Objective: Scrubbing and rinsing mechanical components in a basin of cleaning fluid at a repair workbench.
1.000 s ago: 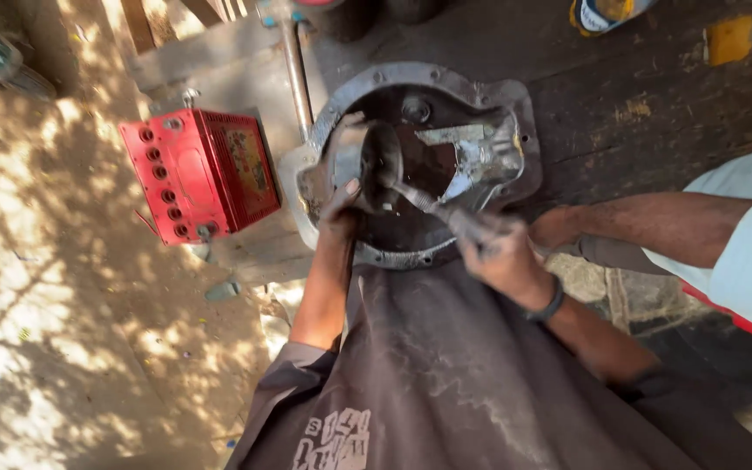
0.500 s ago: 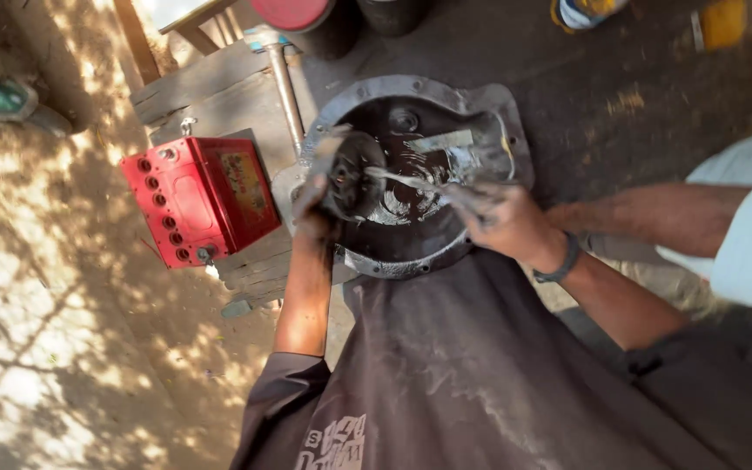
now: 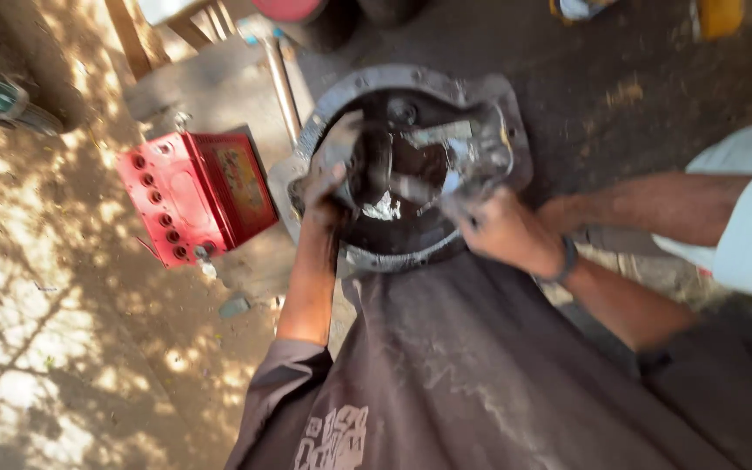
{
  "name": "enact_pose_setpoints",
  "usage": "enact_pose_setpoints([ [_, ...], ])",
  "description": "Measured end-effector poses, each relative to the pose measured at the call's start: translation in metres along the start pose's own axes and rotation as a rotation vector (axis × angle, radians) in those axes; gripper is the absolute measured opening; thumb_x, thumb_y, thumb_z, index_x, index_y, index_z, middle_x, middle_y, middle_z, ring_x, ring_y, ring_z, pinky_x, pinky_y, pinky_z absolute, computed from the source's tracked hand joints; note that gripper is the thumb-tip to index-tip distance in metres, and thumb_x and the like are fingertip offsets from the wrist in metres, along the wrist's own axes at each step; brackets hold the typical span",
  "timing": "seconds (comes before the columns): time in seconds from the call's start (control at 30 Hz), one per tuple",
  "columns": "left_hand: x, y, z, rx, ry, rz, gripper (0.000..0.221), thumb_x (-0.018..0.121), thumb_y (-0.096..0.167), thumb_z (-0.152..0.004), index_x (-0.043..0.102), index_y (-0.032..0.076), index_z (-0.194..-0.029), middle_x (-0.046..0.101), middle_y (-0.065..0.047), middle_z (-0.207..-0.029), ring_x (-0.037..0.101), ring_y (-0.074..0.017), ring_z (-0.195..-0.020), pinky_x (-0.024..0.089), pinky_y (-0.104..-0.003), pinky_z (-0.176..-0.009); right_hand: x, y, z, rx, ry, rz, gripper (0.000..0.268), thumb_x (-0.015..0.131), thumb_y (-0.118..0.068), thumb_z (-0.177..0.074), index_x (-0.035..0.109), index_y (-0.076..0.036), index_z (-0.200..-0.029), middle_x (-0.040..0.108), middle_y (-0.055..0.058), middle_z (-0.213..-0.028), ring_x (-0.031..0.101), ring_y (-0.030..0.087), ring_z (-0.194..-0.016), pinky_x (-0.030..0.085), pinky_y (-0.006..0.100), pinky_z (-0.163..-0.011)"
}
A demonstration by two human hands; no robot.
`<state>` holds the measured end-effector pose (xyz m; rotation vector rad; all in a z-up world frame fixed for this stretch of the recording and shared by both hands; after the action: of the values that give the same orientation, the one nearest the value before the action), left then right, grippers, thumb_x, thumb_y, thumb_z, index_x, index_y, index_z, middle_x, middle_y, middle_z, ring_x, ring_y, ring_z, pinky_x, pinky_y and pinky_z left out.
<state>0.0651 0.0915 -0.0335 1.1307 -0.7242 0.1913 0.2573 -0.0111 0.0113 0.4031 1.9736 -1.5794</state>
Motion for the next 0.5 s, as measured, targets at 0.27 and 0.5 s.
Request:
enact_pose_setpoints([
  [0.27,-0.007,-0.011,0.01,-0.007,0.006,-0.017,0.089,0.076,0.037,-0.077,0.047,-0.005,-0.15,0.061,-0.018,-0.139,0.06,-0.0283,-0.128,0.046,-0.038,-0.115,0.014,0.025,0.006,0.175,-0.122,0.022,0.032,0.075,-0.009,-0.091,0.076,-0.003,-0.123,0.071,0.024,-0.072,0.064,0.028,-0.049,0.048,0.04,-0.049],
  [0.5,-0.083,-0.072,0.012,-0.104,0.153,0.053,0.08,0.075,0.03,-0.085,0.047,-0.009,-0.149,0.06,-0.023,-0.129,0.059,-0.035,-0.115,0.049,-0.047,-0.102,0.023,-0.003,0.005,-0.004,-0.113,0.037,0.036,0.075,-0.008,-0.088,0.076,-0.002,-0.123,0.067,0.022,-0.063,0.063,0.03,-0.048,0.049,0.042,-0.047],
])
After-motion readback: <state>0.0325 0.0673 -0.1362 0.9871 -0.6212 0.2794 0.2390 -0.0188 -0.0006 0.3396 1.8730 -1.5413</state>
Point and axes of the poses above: each hand's wrist, its own z-axis away from the middle knuckle, its own x-axis out of the palm, y = z × x, the point moved 10 cm from there along -z, towards the middle knuckle
